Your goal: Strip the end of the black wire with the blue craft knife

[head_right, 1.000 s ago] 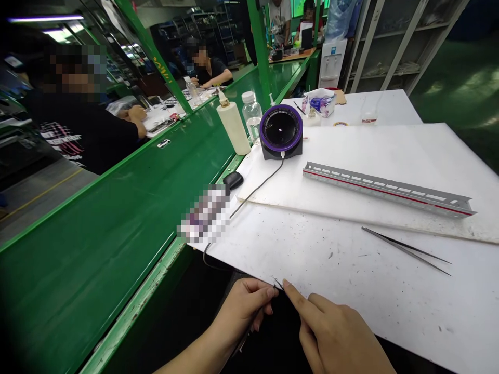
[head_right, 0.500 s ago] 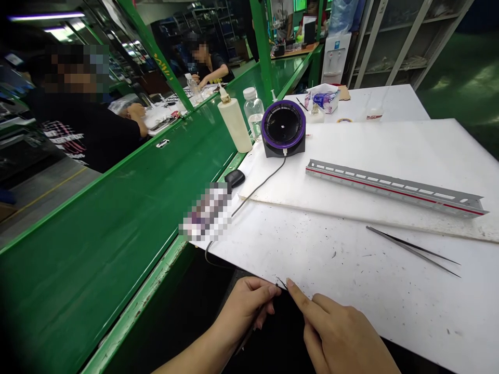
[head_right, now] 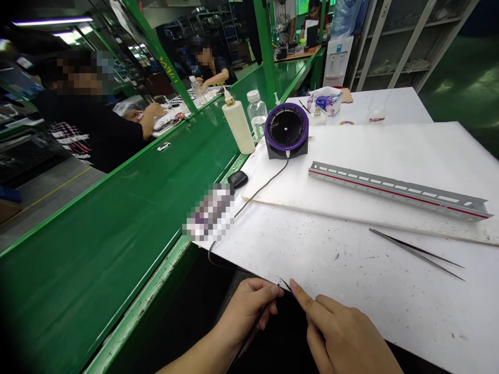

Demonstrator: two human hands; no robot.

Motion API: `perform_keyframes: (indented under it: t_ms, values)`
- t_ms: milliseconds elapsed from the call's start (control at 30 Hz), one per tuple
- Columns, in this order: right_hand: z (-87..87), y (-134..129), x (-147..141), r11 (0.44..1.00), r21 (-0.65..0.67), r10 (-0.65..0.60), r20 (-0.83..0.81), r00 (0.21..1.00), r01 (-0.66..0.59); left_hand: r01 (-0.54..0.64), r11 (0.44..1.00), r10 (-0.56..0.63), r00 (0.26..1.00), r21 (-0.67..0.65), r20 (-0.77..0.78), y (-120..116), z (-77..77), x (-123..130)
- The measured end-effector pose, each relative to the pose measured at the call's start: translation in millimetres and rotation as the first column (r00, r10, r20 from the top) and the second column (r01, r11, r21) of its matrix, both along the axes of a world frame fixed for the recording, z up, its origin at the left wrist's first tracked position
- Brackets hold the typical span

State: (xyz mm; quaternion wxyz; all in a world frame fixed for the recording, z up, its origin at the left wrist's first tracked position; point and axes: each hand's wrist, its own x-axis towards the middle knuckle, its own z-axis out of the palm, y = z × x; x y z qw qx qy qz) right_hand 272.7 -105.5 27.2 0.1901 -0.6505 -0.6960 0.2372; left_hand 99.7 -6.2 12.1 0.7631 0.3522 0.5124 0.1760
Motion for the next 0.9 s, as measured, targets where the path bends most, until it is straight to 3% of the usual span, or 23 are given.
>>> perform_keyframes:
  t_ms: [900]
  values:
    - [-0.6,-0.2,0.8,0.999,0.045,0.0,-0.016,1.0,0.001,0.073,0.995,-0.067,0.994,0.064,-0.09,2.7,1.8,-0.4]
